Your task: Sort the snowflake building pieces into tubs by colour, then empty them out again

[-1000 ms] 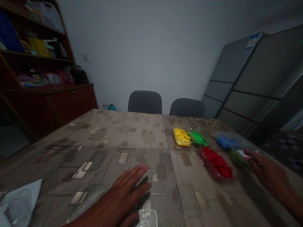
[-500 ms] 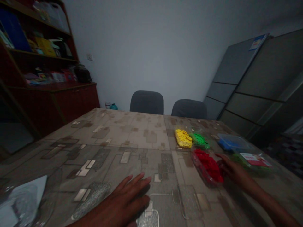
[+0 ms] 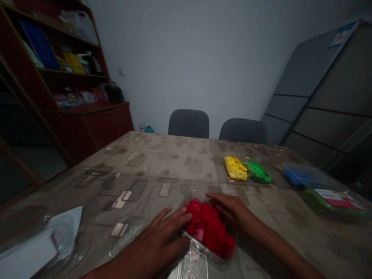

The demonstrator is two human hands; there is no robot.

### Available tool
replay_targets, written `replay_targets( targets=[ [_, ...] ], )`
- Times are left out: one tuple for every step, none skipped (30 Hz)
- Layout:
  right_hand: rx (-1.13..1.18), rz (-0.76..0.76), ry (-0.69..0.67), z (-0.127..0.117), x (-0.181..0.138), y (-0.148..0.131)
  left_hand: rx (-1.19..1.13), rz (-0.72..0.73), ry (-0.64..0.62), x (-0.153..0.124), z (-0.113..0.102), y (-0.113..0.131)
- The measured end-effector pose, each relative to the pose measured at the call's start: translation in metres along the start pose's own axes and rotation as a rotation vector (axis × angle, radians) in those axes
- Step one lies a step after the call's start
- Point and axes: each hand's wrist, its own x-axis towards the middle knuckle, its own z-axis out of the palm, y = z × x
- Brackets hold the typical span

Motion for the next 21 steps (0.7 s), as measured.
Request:
replay_targets(
  targets=[
    [-0.021,-0.003,0.034,0.003,0.004,-0.004,-0.006,0.009,0.006,-0.003,0.000,-0.002],
    [-0.046,-0.004,0.066,0.005,0.006,-0.010,-0.015,0.016,0.009,-0.006,0.000,-0.004],
    [-0.070,-0.010,0.087,0.006,0.008,-0.017,-0.027,0.021,0.007,-0.008,0.000,-0.007],
    [-0.095,-0.024,0.090,0.007,0.009,-0.027,-0.035,0.025,0.003,-0.010,0.000,-0.009],
    [-0.117,-0.039,0.074,0.008,0.009,-0.037,-0.038,0.026,0.004,-0.011,0.000,-0.012],
    [-0.136,-0.055,0.039,0.010,0.009,-0.047,-0.034,0.027,0.018,-0.010,0.001,-0.016],
    [-0.153,-0.065,-0.005,0.011,0.010,-0.056,-0.019,0.021,0.039,-0.009,0.002,-0.019],
    [-0.169,-0.072,-0.049,0.013,0.010,-0.064,-0.003,0.015,0.061,-0.007,0.003,-0.022],
    [-0.192,-0.075,-0.082,0.015,0.011,-0.069,0.008,0.008,0.076,-0.005,0.004,-0.024],
    [-0.220,-0.075,-0.104,0.017,0.013,-0.072,0.011,0.000,0.080,-0.002,0.005,-0.026],
    [-0.252,-0.070,-0.110,0.019,0.015,-0.073,0.007,-0.005,0.072,0.001,0.006,-0.027],
    [-0.282,-0.061,-0.107,0.020,0.017,-0.071,-0.003,-0.006,0.059,0.004,0.006,-0.027],
    [-0.308,-0.051,-0.099,0.019,0.020,-0.067,-0.014,-0.004,0.046,0.007,0.006,-0.026],
    [-0.320,-0.048,-0.087,0.018,0.021,-0.062,-0.023,0.002,0.039,0.008,0.006,-0.025],
    [-0.310,-0.052,-0.070,0.016,0.023,-0.056,-0.028,0.011,0.036,0.009,0.005,-0.023],
    [-0.274,-0.063,-0.050,0.013,0.022,-0.051,-0.034,0.024,0.033,0.009,0.004,-0.021],
    [-0.218,-0.075,-0.026,0.008,0.021,-0.046,-0.044,0.034,0.025,0.008,0.002,-0.019],
    [-0.155,-0.080,-0.002,0.003,0.017,-0.041,-0.054,0.044,0.015,0.006,-0.001,-0.017],
    [-0.097,-0.074,0.023,-0.003,0.012,-0.038,-0.065,0.052,0.007,0.005,-0.003,-0.015],
    [-0.052,-0.055,0.041,-0.009,0.006,-0.036,-0.074,0.063,0.003,0.003,-0.007,-0.013],
    [-0.023,-0.030,0.044,-0.014,-0.001,-0.035,-0.078,0.071,0.001,0.001,-0.010,-0.012]
  ],
)
